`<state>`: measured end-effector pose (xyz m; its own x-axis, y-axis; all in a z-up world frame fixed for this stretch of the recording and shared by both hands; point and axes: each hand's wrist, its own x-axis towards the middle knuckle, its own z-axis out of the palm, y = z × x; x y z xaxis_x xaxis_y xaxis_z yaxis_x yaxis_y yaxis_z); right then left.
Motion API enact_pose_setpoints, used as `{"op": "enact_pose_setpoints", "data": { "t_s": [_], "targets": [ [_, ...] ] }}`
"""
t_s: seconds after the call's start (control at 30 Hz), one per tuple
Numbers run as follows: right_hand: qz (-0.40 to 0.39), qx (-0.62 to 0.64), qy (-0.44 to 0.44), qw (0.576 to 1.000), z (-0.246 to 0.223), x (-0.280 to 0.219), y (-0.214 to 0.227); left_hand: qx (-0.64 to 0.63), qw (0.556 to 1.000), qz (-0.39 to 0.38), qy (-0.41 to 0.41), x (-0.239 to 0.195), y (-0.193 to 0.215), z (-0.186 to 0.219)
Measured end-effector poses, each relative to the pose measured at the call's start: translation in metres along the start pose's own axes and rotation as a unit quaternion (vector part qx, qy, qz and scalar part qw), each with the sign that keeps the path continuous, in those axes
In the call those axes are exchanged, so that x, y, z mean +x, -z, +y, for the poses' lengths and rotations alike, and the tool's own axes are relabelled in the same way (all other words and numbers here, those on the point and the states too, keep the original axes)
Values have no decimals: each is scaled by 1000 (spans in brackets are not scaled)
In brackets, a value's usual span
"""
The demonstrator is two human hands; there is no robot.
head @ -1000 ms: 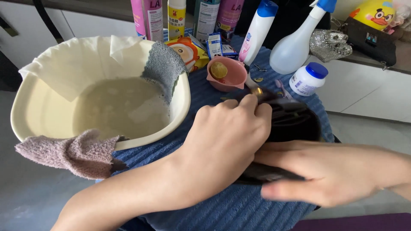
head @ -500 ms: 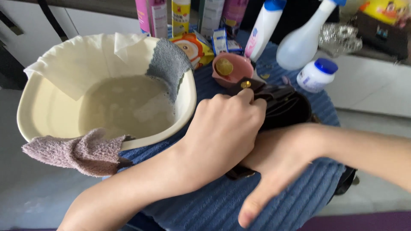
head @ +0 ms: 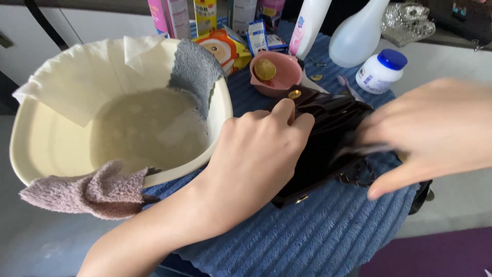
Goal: Polishing a brown leather bag using a cloth and cleaning solution at a finishing station.
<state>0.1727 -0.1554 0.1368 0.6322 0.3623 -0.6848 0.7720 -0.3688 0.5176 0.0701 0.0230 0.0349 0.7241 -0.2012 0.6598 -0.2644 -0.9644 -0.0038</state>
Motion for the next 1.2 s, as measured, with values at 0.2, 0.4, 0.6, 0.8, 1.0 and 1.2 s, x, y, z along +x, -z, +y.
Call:
{"op": "enact_pose_setpoints", "data": {
  "t_s": [0.2,0.4,0.6,0.8,1.0,1.2],
  "targets": [
    [243,25,-12,970,31,-1,-47,-7,1000,11,2,-2,1,10],
    [545,-42,95,832,29,6,-37,-38,999,12,10,-2,4,14],
    [517,-283,-75,804,13,37,-39,-37,999,22,-3,-5,9,11],
    [570,-63,28,819,33,13,-53,-48,999,10,14,-2,7,5],
    [611,-108,35,784,-20,11,-58,-59,998,3,21,-3,10,7],
    [354,-61,-63,931,-22,24,-70,-62,998,11,30,-3,8,7]
  ]
}}
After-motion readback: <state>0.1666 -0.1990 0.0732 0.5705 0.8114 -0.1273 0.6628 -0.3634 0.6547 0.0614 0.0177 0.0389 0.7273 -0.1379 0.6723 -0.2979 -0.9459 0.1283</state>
